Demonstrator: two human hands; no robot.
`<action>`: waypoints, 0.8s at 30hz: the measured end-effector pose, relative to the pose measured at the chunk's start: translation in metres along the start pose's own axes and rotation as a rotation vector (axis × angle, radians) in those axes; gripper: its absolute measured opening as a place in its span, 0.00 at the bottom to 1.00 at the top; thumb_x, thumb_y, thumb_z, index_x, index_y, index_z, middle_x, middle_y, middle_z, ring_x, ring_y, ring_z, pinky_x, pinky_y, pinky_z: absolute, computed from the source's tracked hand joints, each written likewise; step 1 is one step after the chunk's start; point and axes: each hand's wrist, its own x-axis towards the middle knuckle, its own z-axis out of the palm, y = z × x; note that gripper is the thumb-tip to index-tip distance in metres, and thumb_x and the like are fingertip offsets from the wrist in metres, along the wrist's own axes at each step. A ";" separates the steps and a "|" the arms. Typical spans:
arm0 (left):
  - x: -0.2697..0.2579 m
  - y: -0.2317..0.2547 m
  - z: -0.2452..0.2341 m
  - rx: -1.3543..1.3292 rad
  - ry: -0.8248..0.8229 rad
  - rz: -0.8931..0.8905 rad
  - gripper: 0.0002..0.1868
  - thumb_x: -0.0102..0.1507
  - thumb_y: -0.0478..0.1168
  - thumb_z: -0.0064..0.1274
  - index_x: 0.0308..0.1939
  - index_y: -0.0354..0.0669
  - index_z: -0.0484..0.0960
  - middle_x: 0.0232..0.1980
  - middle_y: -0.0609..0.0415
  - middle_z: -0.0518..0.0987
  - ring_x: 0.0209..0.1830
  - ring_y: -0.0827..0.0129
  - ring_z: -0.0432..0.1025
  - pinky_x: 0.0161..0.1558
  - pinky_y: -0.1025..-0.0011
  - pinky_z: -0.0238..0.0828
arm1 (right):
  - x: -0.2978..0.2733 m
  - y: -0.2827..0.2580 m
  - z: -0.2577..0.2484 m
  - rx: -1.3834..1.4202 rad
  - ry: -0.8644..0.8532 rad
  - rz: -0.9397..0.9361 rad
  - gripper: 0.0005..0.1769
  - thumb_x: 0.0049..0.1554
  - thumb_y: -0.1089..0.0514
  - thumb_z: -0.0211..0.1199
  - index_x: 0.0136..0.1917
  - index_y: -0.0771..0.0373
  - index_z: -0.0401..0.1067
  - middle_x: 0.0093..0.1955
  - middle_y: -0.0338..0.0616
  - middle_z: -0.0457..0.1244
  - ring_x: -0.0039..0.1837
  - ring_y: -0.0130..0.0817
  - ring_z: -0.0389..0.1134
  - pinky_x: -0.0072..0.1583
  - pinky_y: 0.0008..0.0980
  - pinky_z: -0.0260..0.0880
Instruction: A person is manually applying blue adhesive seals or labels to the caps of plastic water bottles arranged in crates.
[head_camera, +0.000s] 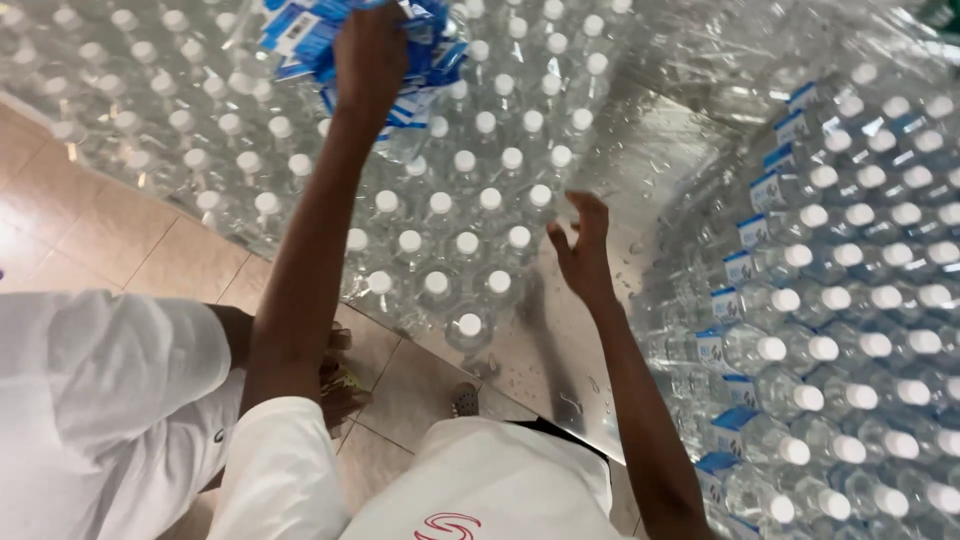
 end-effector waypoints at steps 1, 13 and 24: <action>-0.002 0.001 -0.009 -0.131 0.120 0.036 0.07 0.63 0.32 0.67 0.44 0.44 0.93 0.44 0.50 0.90 0.40 0.56 0.83 0.33 0.55 0.76 | 0.009 0.014 -0.003 -0.007 0.011 -0.008 0.33 0.71 0.41 0.57 0.82 0.57 0.57 0.80 0.54 0.48 0.80 0.50 0.55 0.68 0.52 0.72; -0.014 0.055 -0.109 -1.188 0.130 -0.226 0.18 0.72 0.45 0.65 0.59 0.45 0.75 0.54 0.47 0.83 0.51 0.56 0.84 0.52 0.56 0.87 | 0.100 0.064 -0.003 -0.097 -0.113 -0.085 0.34 0.64 0.40 0.76 0.77 0.52 0.71 0.72 0.44 0.56 0.75 0.48 0.56 0.77 0.53 0.59; -0.158 0.186 -0.138 -1.809 0.097 -0.643 0.11 0.72 0.41 0.62 0.53 0.45 0.76 0.57 0.49 0.84 0.55 0.66 0.83 0.58 0.67 0.83 | 0.002 0.019 -0.053 -0.101 0.157 0.253 0.30 0.70 0.40 0.71 0.75 0.58 0.70 0.73 0.52 0.65 0.77 0.53 0.64 0.72 0.52 0.67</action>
